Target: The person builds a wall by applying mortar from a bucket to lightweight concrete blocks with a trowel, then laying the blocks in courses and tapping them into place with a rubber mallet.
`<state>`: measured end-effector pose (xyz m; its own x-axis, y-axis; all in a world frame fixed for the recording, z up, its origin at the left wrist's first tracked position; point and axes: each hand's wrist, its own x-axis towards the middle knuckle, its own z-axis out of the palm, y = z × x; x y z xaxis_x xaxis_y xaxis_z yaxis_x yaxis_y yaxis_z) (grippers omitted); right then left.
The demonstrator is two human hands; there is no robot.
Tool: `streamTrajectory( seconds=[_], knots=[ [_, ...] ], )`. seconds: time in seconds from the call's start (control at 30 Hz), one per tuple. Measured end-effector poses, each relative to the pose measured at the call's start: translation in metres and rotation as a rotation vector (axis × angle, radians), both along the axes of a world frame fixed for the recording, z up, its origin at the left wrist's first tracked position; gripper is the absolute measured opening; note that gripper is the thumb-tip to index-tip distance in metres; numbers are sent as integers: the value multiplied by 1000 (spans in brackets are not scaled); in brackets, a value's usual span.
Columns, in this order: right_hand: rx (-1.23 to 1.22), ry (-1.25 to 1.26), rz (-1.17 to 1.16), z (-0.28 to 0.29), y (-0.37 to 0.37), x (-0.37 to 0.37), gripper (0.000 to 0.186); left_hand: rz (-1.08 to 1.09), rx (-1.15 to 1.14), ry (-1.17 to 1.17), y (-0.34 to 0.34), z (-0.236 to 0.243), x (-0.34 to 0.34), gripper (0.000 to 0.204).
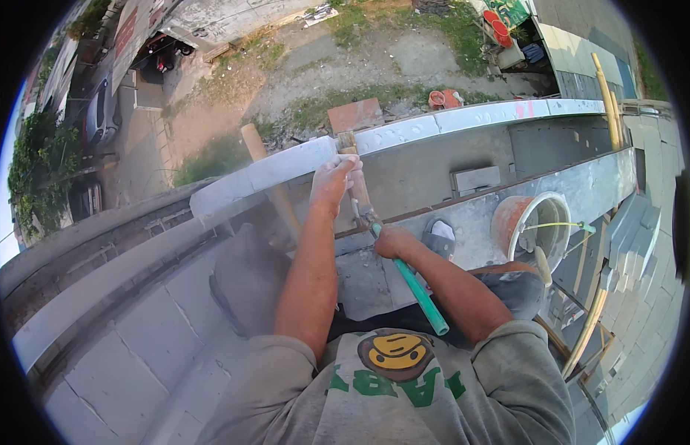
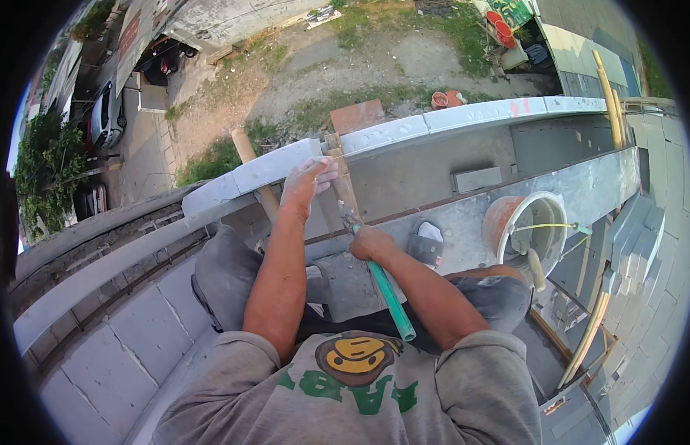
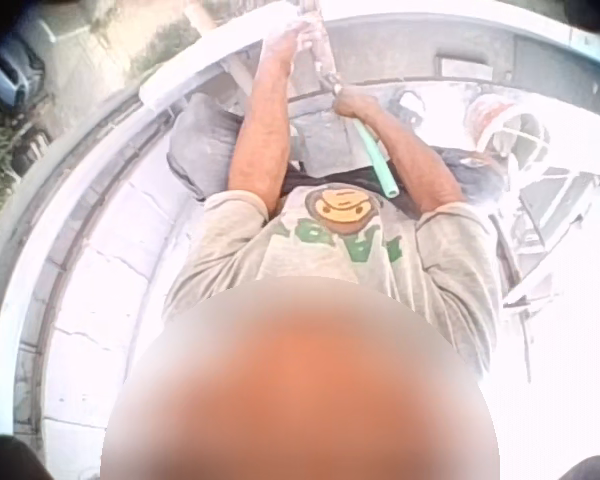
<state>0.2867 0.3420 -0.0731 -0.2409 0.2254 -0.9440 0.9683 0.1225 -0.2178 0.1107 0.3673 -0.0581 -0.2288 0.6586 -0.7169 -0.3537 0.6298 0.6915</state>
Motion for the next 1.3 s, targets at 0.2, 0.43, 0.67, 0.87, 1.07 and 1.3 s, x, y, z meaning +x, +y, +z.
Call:
streamTrajectory(
  seconds=[0.2, 0.43, 0.67, 0.87, 1.07, 1.3],
  knots=[
    [176, 80, -194, 58, 14, 42, 38, -104, 263, 192, 34, 93, -43, 40],
    [348, 36, -834, 161, -17, 105, 36, -194, 191, 713, -1, 65, -144, 38],
    [409, 81, -1039, 217, -73, 154, 22, -456, -229, 933, -68, -30, -175, 52],
    [511, 132, -1151, 229, -84, 143, 24, -698, -388, 1105, -84, -45, -136, 67],
    [496, 133, -1136, 218, -95, 132, 23, -625, -372, 1172, -84, -59, -132, 77],
    [469, 30, -1072, 211, -100, 118, 22, -643, -418, 1134, -84, -67, -136, 78]
  ],
)
